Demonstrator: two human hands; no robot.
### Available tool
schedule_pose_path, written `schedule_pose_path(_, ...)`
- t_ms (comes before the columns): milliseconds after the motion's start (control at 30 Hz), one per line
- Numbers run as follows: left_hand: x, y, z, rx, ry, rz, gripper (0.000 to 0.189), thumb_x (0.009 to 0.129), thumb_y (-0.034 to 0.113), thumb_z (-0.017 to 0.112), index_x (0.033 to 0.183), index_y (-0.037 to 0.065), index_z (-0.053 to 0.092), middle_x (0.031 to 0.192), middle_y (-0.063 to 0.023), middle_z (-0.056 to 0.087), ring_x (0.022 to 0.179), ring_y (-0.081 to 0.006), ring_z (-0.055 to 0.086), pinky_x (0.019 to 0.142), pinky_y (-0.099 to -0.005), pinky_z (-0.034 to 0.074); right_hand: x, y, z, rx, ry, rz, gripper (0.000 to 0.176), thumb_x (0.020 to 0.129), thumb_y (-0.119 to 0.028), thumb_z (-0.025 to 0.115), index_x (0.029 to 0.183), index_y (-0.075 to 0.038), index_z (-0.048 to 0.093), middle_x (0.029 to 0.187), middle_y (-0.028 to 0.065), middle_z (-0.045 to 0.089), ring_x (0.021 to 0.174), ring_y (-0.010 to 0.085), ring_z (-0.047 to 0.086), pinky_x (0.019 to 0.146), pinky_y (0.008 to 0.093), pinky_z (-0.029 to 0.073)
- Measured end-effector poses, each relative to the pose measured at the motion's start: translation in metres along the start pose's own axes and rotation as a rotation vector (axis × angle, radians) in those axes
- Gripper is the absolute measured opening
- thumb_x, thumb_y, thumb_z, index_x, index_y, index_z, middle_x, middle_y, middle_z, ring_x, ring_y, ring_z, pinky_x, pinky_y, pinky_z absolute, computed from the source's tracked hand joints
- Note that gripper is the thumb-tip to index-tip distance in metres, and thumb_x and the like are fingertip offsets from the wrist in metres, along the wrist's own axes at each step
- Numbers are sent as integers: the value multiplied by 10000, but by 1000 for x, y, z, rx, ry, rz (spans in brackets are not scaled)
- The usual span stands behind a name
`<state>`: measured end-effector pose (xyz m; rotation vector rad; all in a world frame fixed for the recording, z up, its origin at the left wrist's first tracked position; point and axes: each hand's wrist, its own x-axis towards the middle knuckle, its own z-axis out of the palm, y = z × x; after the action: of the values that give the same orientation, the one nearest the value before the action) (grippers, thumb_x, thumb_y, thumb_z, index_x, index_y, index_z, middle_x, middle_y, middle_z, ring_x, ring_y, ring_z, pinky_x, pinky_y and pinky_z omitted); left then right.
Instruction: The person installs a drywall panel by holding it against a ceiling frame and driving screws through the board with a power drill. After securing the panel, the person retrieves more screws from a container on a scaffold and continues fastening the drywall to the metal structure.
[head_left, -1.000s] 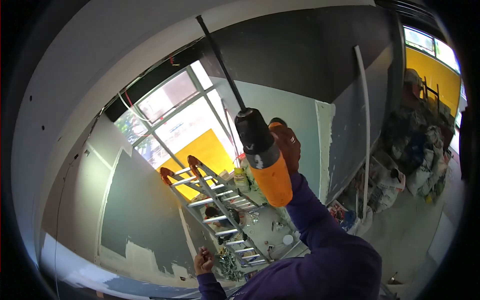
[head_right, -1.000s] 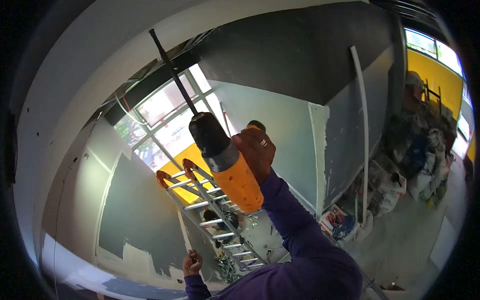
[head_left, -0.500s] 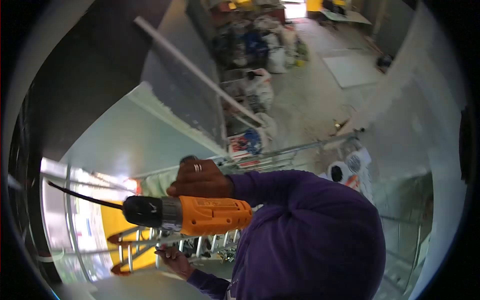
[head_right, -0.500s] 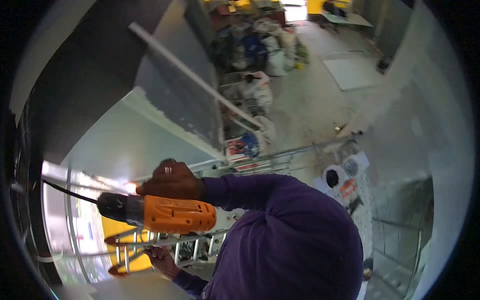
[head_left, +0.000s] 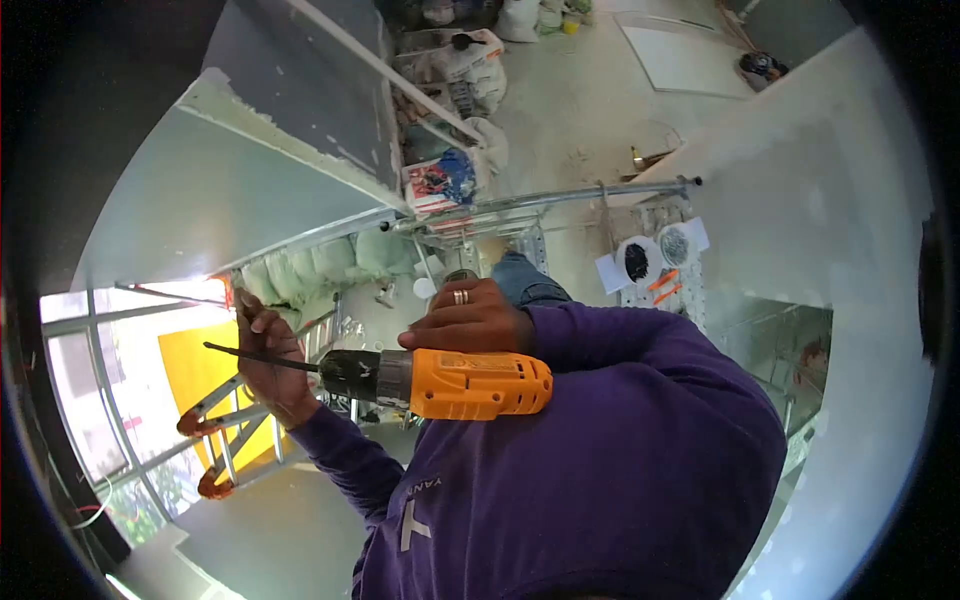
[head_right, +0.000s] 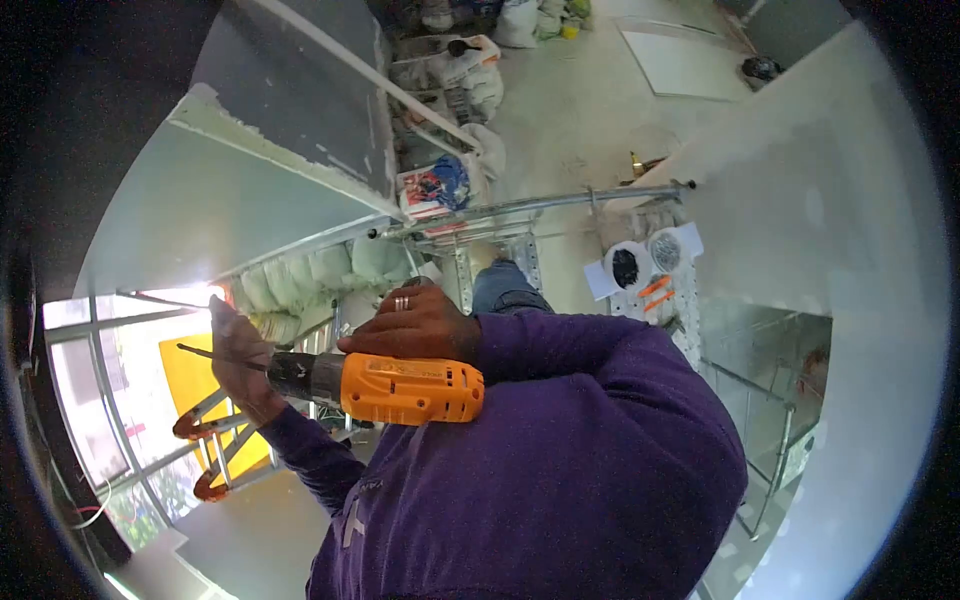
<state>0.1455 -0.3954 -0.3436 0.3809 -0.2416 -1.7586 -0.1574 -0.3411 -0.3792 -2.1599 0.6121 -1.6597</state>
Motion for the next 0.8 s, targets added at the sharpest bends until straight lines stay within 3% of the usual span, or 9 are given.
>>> schedule_pose_path(67, 6, 16, -28, -47, -129, -89, 312, 1015, 176, 450, 1251, 0, 551, 1031, -107, 624, 757, -138, 462, 644, -232, 418, 11, 15, 0, -4, -21, -35, 323, 819, -165, 688, 1083, 20, 679, 854, 84, 701, 653, 185, 646, 675, 322, 524)
schedule_pose_path(100, 7, 17, -37, 59, -106, 62, 261, 1007, 197, 477, 1167, 37, 607, 973, -82, 627, 709, -125, 454, 606, -215, 404, 21, 18, -4, 29, -55, 11, 261, 832, -167, 687, 1026, 9, 691, 850, 94, 698, 687, 203, 655, 672, 351, 526)
schedule_pose_path(167, 5, 17, -27, 54, 145, 212, 162, 978, 196, 546, 1048, 67, 614, 742, -2, 512, 598, -66, 382, 519, -182, 348, 25, 39, 4, 152, -18, 6, 318, 810, -193, 702, 1062, 0, 682, 872, 95, 702, 707, 203, 660, 660, 349, 519)
schedule_pose_path(200, 10, 12, 4, 85, 278, 344, 270, 1030, 247, 455, 816, 125, 566, 699, 36, 452, 603, -84, 391, 513, -220, 338, 28, 54, 12, 215, -3, -26, 348, 798, -205, 709, 1080, -4, 677, 883, 95, 703, 717, 203, 662, 654, 349, 516)
schedule_pose_path(233, 16, 0, 53, 51, 503, 477, 259, 1020, 247, 480, 804, 115, 535, 714, 36, 466, 619, -71, 415, 497, -192, 350, 31, 69, 20, 278, 11, -70, 378, 787, -218, 716, 1099, -9, 672, 893, 96, 705, 726, 203, 664, 648, 348, 513)
schedule_pose_path(300, 22, 17, 55, 120, 122, 489, 255, 998, 298, 526, 850, 94, 566, 680, 37, 491, 576, -51, 425, 497, -162, 390, 37, 90, 27, 350, -75, 34, 422, 764, -217, 727, 1128, -13, 665, 877, 103, 694, 735, 240, 663, 645, 352, 510)
schedule_pose_path(500, 66, 35, 137, 375, 253, 844, 344, 974, 408, 538, 795, 114, 528, 599, 38, 421, 494, -72, 343, 496, -214, 322, 123, 157, 32, 446, -122, -153, 452, 750, -231, 721, 1158, -42, 670, 894, 95, 697, 742, 253, 657, 658, 351, 508)
schedule_pose_path(700, 107, 40, 213, 715, 288, 1098, 338, 1020, 328, 483, 790, 81, 515, 590, 20, 412, 490, -71, 344, 486, -221, 308, 194, 193, 13, 636, -278, -129, 539, 774, -387, 731, 1147, -7, 651, 970, 109, 695, 807, 296, 652, 692, 369, 493)
schedule_pose_path(800, 121, 49, 246, 917, 302, 1192, 320, 1020, 280, 485, 784, 64, 509, 585, 3, 417, 494, -74, 351, 470, -222, 284, 249, 176, -4, 129, -867, 222, 532, 770, -382, 737, 1164, -41, 634, 1075, 127, 671, 893, 300, 644, 756, 387, 491)
